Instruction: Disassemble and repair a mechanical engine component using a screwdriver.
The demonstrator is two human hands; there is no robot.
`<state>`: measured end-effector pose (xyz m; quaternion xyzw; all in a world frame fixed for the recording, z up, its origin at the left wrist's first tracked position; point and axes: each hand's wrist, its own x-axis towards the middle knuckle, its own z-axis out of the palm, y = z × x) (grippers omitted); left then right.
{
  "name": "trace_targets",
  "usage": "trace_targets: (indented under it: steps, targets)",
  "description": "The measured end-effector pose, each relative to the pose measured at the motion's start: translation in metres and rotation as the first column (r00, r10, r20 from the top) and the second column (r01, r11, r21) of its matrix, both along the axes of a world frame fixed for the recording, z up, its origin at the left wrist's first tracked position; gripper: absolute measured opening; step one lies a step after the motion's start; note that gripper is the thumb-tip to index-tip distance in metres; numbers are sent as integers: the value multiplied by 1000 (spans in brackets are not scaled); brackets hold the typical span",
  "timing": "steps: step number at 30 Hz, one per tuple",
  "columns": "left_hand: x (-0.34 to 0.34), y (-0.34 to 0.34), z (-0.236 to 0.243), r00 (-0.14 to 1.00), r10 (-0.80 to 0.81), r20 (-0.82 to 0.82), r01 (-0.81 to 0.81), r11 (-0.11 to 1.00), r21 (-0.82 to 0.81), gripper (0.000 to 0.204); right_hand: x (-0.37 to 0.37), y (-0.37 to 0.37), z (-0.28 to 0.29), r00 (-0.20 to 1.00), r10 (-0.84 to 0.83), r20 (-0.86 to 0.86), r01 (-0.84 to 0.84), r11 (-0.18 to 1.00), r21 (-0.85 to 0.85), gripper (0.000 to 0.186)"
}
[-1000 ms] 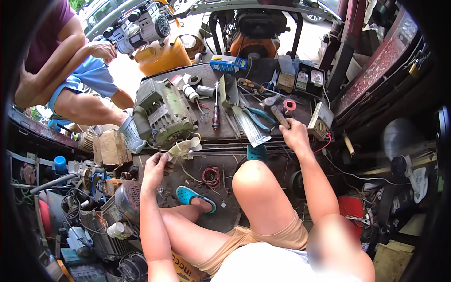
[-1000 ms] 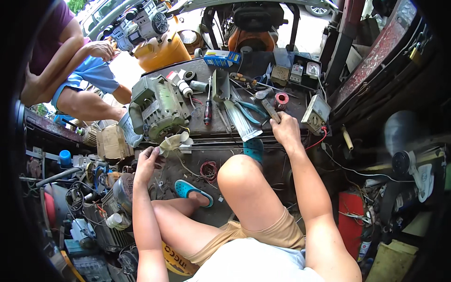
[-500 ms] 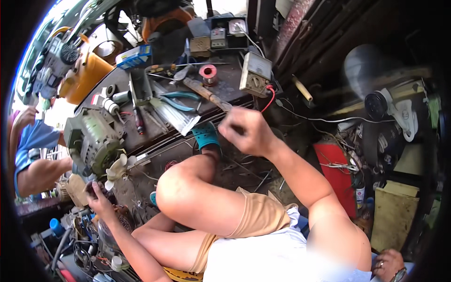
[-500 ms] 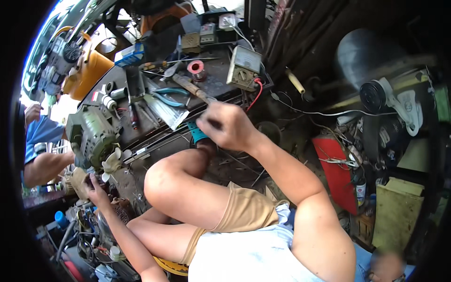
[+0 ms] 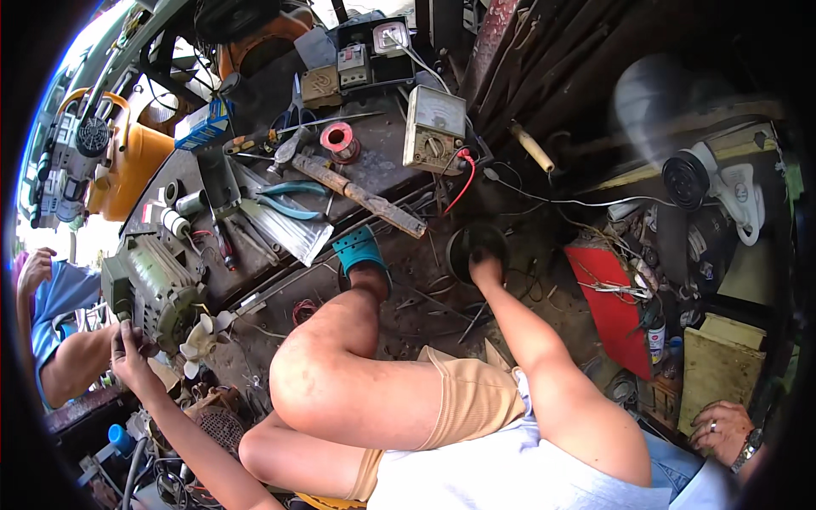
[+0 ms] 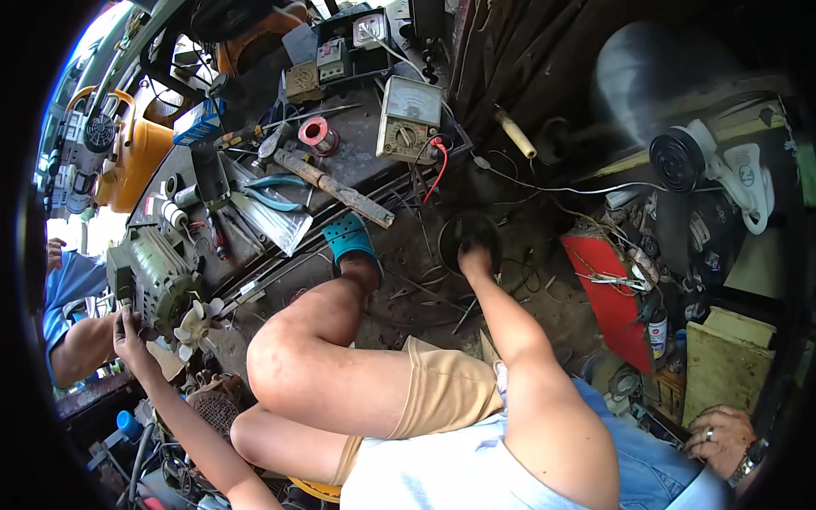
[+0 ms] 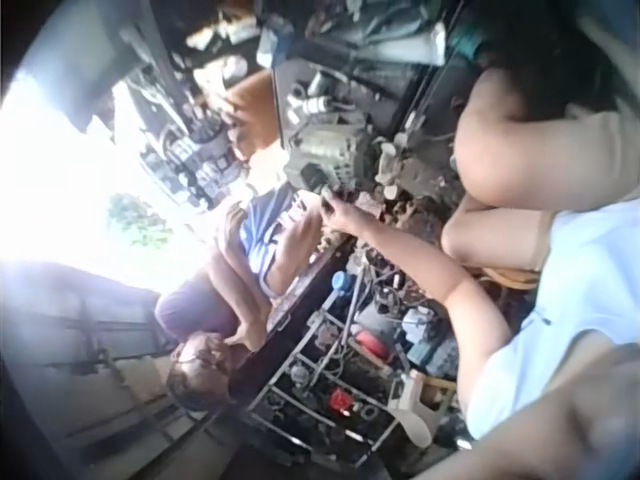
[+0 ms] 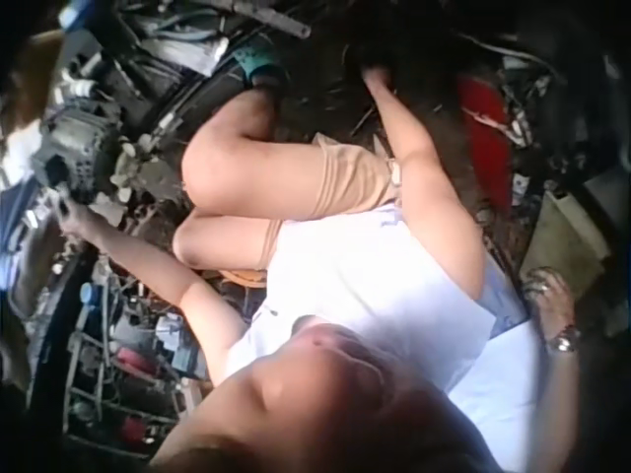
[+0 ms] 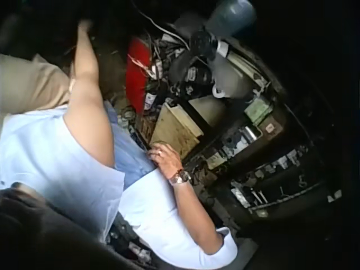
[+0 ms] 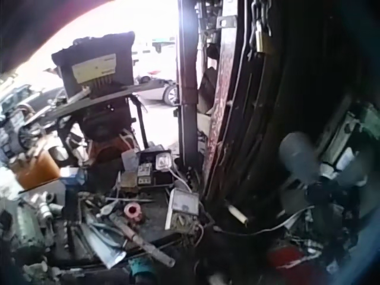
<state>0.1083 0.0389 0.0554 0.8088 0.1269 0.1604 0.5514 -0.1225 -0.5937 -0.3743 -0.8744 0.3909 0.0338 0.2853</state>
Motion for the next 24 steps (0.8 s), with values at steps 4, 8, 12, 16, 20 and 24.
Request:
trace_targets:
  steps: [4,8,12,16,20,24]
  targets:
    - [-33,9,41,993,47,-107,-16,962,272,30,49,50,-59,908,154,-389,-127,987,95,45]
    - [-43,-30,30,989,59,-133,-24,967,252,39,10,-26,-165,834,87,-544,37,976,213,43]
    - [-88,-31,38,986,163,35,-167,962,218,34,15,-75,-173,877,213,-431,-201,977,74,40]
    - [-119,-76,68,979,171,113,-198,927,318,29,25,18,-86,987,142,80,-117,959,-259,39]
    - [-125,-123,65,999,33,22,-36,976,213,19,29,25,39,878,-478,5,248,466,849,35]
    - [-111,-169,41,894,-427,-139,447,823,350,12,25,60,181,934,-356,17,133,392,911,30]
